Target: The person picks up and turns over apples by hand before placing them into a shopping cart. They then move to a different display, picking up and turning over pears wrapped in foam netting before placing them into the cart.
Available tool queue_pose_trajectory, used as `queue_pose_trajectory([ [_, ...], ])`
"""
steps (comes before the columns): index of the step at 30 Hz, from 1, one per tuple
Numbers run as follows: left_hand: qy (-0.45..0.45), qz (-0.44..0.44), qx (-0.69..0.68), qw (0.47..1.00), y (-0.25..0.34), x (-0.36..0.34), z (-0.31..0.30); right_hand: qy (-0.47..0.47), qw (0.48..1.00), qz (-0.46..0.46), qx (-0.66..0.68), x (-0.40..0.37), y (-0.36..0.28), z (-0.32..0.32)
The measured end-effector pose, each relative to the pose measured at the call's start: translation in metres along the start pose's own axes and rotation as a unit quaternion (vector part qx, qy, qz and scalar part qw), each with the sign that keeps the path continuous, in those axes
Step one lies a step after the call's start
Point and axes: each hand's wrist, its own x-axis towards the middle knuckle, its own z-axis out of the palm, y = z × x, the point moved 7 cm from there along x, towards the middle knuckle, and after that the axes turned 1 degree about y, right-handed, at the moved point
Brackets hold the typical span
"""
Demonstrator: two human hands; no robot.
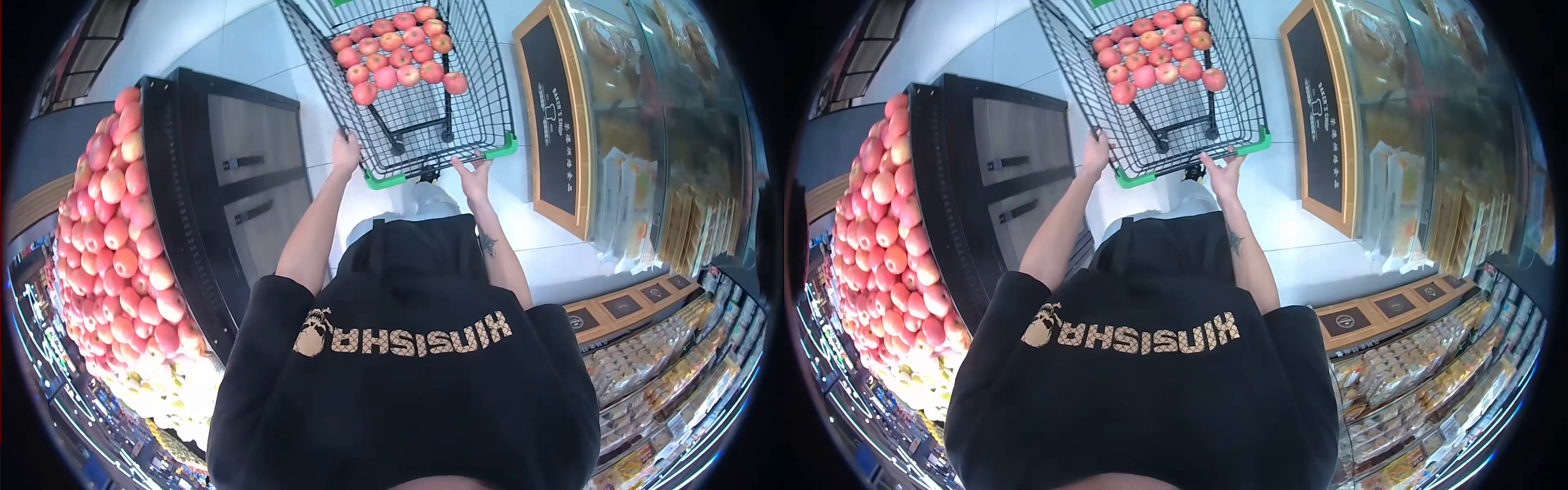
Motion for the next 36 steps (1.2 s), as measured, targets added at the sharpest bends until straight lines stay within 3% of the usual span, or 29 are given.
queue_pose_trajectory([
  [1, 0.008, 0.047, 0.047, 0.998, -0.004, -0.004, -0.004, -0.001, 1.000, 0.018, 0.007, -0.009, 0.013, -0.004],
  [3, 0.015, 0.055, 0.082, 0.995, -0.018, -0.033, -0.003, -0.022, 0.997, 0.053, 0.053, -0.015, 0.048, -0.010],
  [4, 0.016, 0.063, 0.118, 0.991, -0.024, -0.046, 0.001, -0.006, 0.996, 0.062, 0.070, -0.037, 0.031, -0.012],
  [5, 0.023, 0.056, 0.109, 0.992, -0.034, -0.058, 0.001, -0.015, 0.996, 0.059, 0.062, -0.047, 0.031, -0.011],
  [7, -0.019, 0.136, 0.032, 0.990, -0.046, -0.083, 0.012, -0.016, 0.994, 0.096, 0.046, -0.062, 0.046, -0.021],
  [11, -0.022, 0.092, 0.043, 0.995, -0.079, -0.103, 0.013, -0.019, 0.994, 0.089, 0.052, -0.103, 0.063, -0.032],
  [15, -0.017, 0.102, 0.063, 0.993, -0.108, -0.145, 0.011, -0.039, 0.990, 0.089, 0.102, -0.150, 0.083, -0.051],
  [17, -0.024, 0.055, 0.064, 0.996, -0.126, -0.170, 0.005, -0.030, 0.991, 0.064, 0.116, -0.174, 0.100, -0.082],
  [19, -0.022, 0.014, 0.086, 0.996, -0.154, -0.195, -0.002, 0.076, 0.997, 0.032, -0.007, -0.197, 0.110, -0.127],
  [20, 0.006, 0.024, 0.087, 0.996, -0.166, -0.214, -0.005, 0.106, 0.991, -0.037, -0.070, -0.208, 0.100, -0.142],
  [24, 0.049, -0.020, 0.024, 0.998, -0.235, -0.288, 0.013, 0.058, 0.988, -0.121, -0.079, -0.222, 0.103, -0.158],
  [26, 0.133, -0.003, -0.028, 0.991, -0.251, -0.342, 0.020, 0.065, 0.938, -0.146, -0.308, -0.240, 0.098, -0.160],
  [27, 0.078, -0.063, -0.056, 0.993, -0.294, -0.348, 0.041, 0.043, 0.939, -0.143, -0.311, -0.251, 0.106, -0.163],
  [29, 0.001, -0.065, -0.151, 0.986, -0.317, -0.401, 0.057, 0.040, 0.929, -0.188, -0.315, -0.269, 0.114, -0.170],
  [30, -0.024, -0.063, -0.158, 0.985, -0.320, -0.435, 0.054, 0.030, 0.939, -0.215, -0.268, -0.274, 0.125, -0.175],
  [31, -0.009, 0.002, -0.094, 0.996, -0.352, -0.452, 0.060, 0.018, 0.946, -0.242, -0.216, -0.284, 0.135, -0.177],
  [32, -0.019, -0.010, -0.093, 0.995, -0.384, -0.473, 0.066, 0.063, 0.877, -0.294, -0.375, -0.308, 0.122, -0.177],
  [33, -0.029, -0.086, -0.069, 0.994, -0.383, -0.510, 0.047, 0.109, 0.776, -0.343, -0.518, -0.332, 0.107, -0.175],
  [34, 0.000, -0.103, -0.078, 0.992, -0.407, -0.527, 0.043, 0.088, 0.781, -0.355, -0.506, -0.346, 0.101, -0.170],
  [36, 0.070, -0.142, -0.082, 0.984, -0.422, -0.562, 0.015, -0.070, 0.696, -0.522, -0.488, -0.390, 0.094, -0.131],
])
